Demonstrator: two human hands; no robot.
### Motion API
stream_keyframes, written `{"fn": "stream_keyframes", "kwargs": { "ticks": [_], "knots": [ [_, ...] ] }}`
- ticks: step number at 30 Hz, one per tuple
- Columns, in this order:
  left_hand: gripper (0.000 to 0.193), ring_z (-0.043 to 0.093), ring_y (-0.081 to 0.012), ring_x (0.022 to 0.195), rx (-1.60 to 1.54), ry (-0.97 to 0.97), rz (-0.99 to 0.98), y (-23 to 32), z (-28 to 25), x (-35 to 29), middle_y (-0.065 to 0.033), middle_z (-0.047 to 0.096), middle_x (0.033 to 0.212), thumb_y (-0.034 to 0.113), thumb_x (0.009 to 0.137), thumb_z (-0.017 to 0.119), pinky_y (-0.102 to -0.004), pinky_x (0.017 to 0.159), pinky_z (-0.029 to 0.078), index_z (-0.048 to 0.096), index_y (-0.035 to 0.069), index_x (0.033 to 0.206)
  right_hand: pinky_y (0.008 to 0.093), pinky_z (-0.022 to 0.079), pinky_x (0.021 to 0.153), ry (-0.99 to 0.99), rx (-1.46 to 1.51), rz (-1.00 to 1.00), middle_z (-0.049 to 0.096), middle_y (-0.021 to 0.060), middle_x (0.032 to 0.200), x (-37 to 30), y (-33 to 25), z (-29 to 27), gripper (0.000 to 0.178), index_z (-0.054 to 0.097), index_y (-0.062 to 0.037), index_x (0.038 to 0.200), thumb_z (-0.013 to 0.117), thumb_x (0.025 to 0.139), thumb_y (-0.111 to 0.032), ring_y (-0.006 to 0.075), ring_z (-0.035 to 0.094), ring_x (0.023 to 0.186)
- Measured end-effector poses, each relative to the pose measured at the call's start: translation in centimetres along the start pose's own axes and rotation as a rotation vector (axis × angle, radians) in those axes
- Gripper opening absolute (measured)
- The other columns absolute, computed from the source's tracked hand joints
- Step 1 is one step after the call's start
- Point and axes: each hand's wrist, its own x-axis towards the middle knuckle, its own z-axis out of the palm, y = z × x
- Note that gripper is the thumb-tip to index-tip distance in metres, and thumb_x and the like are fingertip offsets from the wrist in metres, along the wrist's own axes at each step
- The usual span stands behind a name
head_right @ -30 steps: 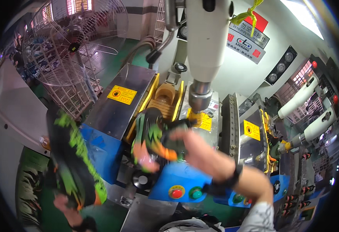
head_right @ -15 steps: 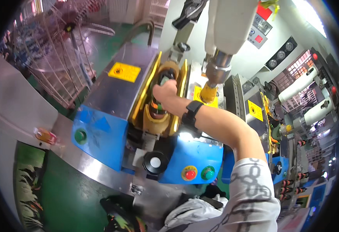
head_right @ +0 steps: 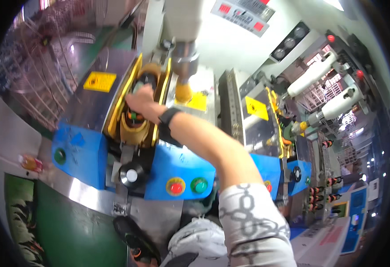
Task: The person is manufacturing shoes by placing them in various machines and on drying racks.
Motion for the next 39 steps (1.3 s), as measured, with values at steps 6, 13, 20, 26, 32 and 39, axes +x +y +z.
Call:
{"fn": "stream_keyframes", "kwargs": {
  "ticks": [6,13,20,26,32,39],
  "knots": [
    [0.071,0.053,-0.0279,0.112,0.037,0.010,-0.188,-0.6,-3.1,0.1,-0.0177,0.053,0.125,0.004,0.075,0.064,-0.0377,0.096,0.041,0.036,0.001,0.140,0.0516,0.034,0.107,-0.170,-0.371,-1.003,0.028,0.0280,0.149,-18.9,1.3,-9.4,0.078,0.029,0.0073,0.142,0.064,0.085,-0.033,0.0434,0.035,0.134],
    [0.074,0.059,-0.0241,0.100,-0.594,0.229,-0.338,4.6,-2.1,1.8,-0.0102,0.056,0.111,-0.012,0.061,0.053,-0.0359,0.084,0.052,0.040,0.006,0.130,0.0617,0.028,0.106,-0.306,-0.788,-0.810,0.028,0.0291,0.148,-30.4,18.0,-15.6,0.081,0.032,0.0044,0.143,0.071,0.081,-0.032,0.0475,0.027,0.137],
    [0.067,0.060,-0.0293,0.098,-0.973,0.331,-0.377,6.0,-2.9,-9.7,-0.0106,0.057,0.107,-0.006,0.061,0.055,-0.0420,0.081,0.055,0.045,0.009,0.126,0.0431,0.042,0.104,-0.592,0.369,-0.500,0.048,0.0262,0.136,-40.3,19.5,-18.4,0.060,0.043,0.0053,0.135,0.069,0.085,-0.015,0.0363,0.048,0.128],
    [0.015,0.062,-0.0228,0.076,-0.905,0.541,-0.421,4.1,-8.4,-19.3,-0.0070,0.059,0.078,0.000,0.065,0.057,-0.0351,0.073,0.054,0.056,0.004,0.079,0.0384,0.051,0.092,-1.146,0.679,-0.893,0.057,0.0224,0.127,-44.8,9.6,-26.6,0.053,0.045,0.0041,0.134,0.065,0.087,-0.003,0.0338,0.061,0.110],
    [0.059,0.060,-0.0257,0.094,-0.037,0.961,-0.293,-4.8,-16.3,-23.5,-0.0109,0.060,0.107,-0.001,0.063,0.065,-0.0380,0.088,0.049,0.049,0.001,0.120,0.0428,0.055,0.082,-1.545,1.015,-1.192,0.061,0.0200,0.112,-53.8,-1.3,-29.2,0.055,0.036,0.0016,0.140,0.053,0.088,-0.001,0.0329,0.065,0.093],
    [0.073,0.053,-0.0222,0.113,-0.179,0.838,-0.448,-7.9,-17.9,-25.7,-0.0112,0.053,0.123,0.001,0.068,0.069,-0.0359,0.101,0.040,0.038,0.001,0.135,0.0328,0.054,0.070,-0.893,1.109,-1.620,0.063,0.0169,0.091,-63.7,-5.1,-18.3,0.040,0.058,0.0058,0.119,0.058,0.082,-0.010,0.0233,0.060,0.075]
  ]
}}
